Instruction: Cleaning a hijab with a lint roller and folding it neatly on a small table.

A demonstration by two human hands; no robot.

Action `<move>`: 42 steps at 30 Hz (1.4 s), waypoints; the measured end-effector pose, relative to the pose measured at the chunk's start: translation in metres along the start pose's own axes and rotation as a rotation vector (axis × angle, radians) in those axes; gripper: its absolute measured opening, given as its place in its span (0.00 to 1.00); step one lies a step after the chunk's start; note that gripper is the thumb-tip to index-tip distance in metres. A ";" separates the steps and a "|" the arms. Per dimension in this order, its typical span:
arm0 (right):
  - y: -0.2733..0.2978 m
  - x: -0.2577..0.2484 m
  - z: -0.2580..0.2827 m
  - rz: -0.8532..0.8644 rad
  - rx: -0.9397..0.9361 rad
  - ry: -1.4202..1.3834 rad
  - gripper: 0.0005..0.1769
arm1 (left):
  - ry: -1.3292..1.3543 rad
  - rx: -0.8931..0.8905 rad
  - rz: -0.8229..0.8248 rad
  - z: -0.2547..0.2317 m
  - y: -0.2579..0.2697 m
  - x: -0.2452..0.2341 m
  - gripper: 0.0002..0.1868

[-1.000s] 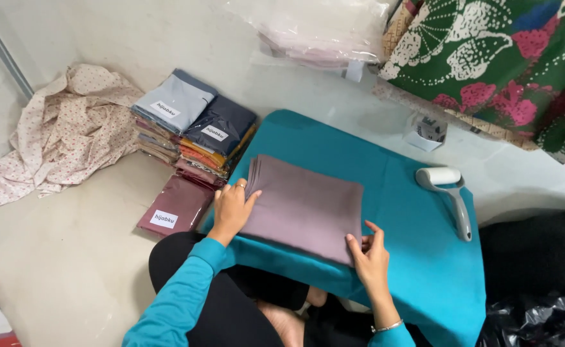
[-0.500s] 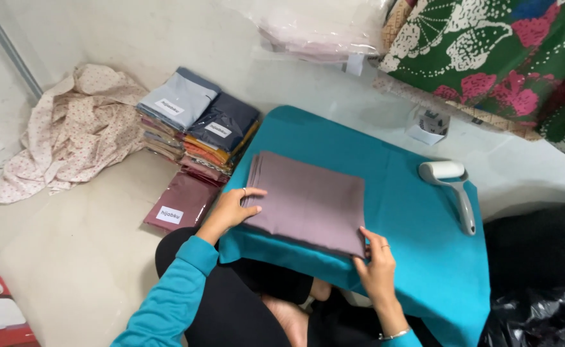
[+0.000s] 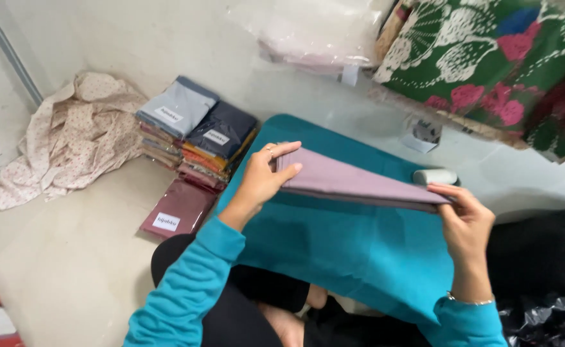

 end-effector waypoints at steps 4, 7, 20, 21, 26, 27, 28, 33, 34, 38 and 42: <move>0.019 -0.016 -0.003 -0.041 -0.271 0.067 0.17 | -0.192 0.114 0.000 0.011 0.015 0.020 0.24; 0.044 -0.015 -0.058 0.055 -0.215 0.237 0.21 | -0.337 0.069 0.107 0.110 0.041 0.032 0.27; 0.009 0.064 -0.082 0.134 -0.341 0.518 0.22 | -0.991 0.333 0.491 0.124 0.024 0.137 0.26; 0.012 0.078 -0.089 0.131 -0.338 0.518 0.22 | -0.991 0.334 0.495 0.129 0.020 0.131 0.26; 0.019 0.113 -0.125 0.480 0.120 0.974 0.42 | -1.172 0.113 0.516 0.152 0.009 0.105 0.37; 0.018 0.114 -0.134 0.487 0.130 0.974 0.42 | -1.168 0.105 0.526 0.158 0.009 0.105 0.37; 0.018 0.113 -0.143 0.485 0.144 0.985 0.43 | -1.175 0.114 0.514 0.163 0.009 0.105 0.40; -0.014 0.048 -0.184 0.126 -0.130 0.821 0.33 | -1.179 0.153 0.481 0.172 0.008 0.105 0.44; -0.029 0.011 -0.215 -0.064 -0.175 0.904 0.29 | -1.182 0.162 0.479 0.172 0.008 0.105 0.44; -0.068 -0.095 -0.327 -0.142 0.111 1.189 0.42 | -1.184 0.159 0.483 0.173 0.009 0.105 0.42; -0.067 -0.108 -0.324 0.026 0.308 1.105 0.30 | -1.154 0.147 0.471 0.170 0.009 0.103 0.40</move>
Point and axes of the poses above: each hand's wrist, its own y-axis away from the middle knuckle, its own x-axis out of the palm, z = x × y, the point moved 6 cm from there along -y, towards the middle knuckle, and after that the axes turned 4 degrees about x, right-handed, at the moved point
